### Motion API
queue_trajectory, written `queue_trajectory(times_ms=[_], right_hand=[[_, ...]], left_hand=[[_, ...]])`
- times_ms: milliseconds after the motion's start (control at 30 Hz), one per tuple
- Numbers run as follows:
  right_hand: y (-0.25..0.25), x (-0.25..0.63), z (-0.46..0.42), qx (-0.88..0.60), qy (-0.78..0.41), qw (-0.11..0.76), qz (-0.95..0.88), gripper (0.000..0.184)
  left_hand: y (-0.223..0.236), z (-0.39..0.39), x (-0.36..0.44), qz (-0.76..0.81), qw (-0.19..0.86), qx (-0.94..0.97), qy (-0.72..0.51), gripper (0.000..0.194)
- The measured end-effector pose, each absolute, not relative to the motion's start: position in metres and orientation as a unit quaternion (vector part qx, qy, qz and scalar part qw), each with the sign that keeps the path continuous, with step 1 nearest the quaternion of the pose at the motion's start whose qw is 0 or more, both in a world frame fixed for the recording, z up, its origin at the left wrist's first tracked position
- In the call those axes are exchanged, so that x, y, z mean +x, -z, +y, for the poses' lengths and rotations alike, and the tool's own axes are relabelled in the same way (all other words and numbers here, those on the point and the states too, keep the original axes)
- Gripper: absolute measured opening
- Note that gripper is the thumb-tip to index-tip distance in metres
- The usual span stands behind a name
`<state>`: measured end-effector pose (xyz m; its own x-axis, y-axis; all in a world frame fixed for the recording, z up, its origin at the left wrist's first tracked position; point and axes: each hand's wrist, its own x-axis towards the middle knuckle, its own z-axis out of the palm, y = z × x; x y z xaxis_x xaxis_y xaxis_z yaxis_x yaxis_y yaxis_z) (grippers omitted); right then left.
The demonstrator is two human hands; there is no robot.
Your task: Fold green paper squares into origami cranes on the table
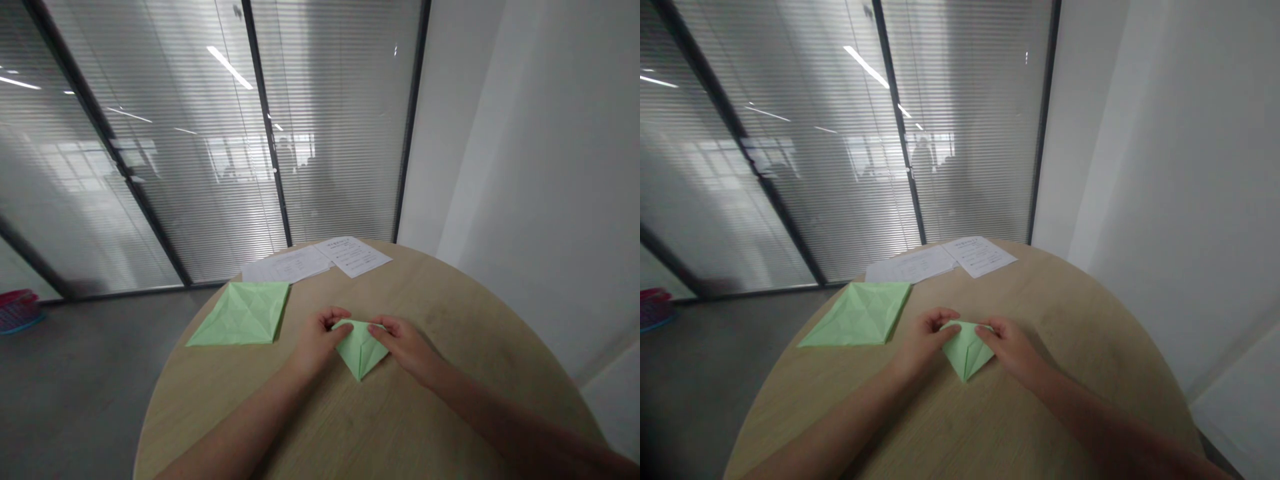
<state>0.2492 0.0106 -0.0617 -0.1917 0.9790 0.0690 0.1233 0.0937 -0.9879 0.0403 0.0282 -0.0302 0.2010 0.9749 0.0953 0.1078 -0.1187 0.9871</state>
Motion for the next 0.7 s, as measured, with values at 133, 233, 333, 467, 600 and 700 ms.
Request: queue_trajectory(times_ms=[133, 233, 333, 467, 600, 700], right_hand=[[0.065, 0.251, 0.015, -0.471, -0.463, 0.426, -0.618, 0.033], [0.065, 0.249, 0.014, -0.461, -0.459, 0.414, -0.637, 0.033], [0.062, 0.248, 0.012, -0.464, -0.451, 0.414, -0.64, 0.033], [0.058, 0.249, 0.01, -0.466, -0.443, 0.412, -0.646, 0.033], [0.055, 0.252, 0.01, -0.458, -0.443, 0.406, -0.655, 0.036], [0.054, 0.252, 0.011, -0.448, -0.44, 0.408, -0.662, 0.038]], left_hand=[[0.031, 0.027, 0.042, 0.458, 0.508, 0.621, -0.384, 0.028], [0.03, 0.025, 0.043, 0.479, 0.489, 0.637, -0.354, 0.023], [0.027, 0.022, 0.044, 0.5, 0.456, 0.649, -0.347, 0.024], [0.024, 0.022, 0.043, 0.491, 0.442, 0.668, -0.342, 0.03], [0.022, 0.025, 0.039, 0.478, 0.461, 0.665, -0.341, 0.034], [0.022, 0.027, 0.035, 0.477, 0.479, 0.646, -0.355, 0.035]])
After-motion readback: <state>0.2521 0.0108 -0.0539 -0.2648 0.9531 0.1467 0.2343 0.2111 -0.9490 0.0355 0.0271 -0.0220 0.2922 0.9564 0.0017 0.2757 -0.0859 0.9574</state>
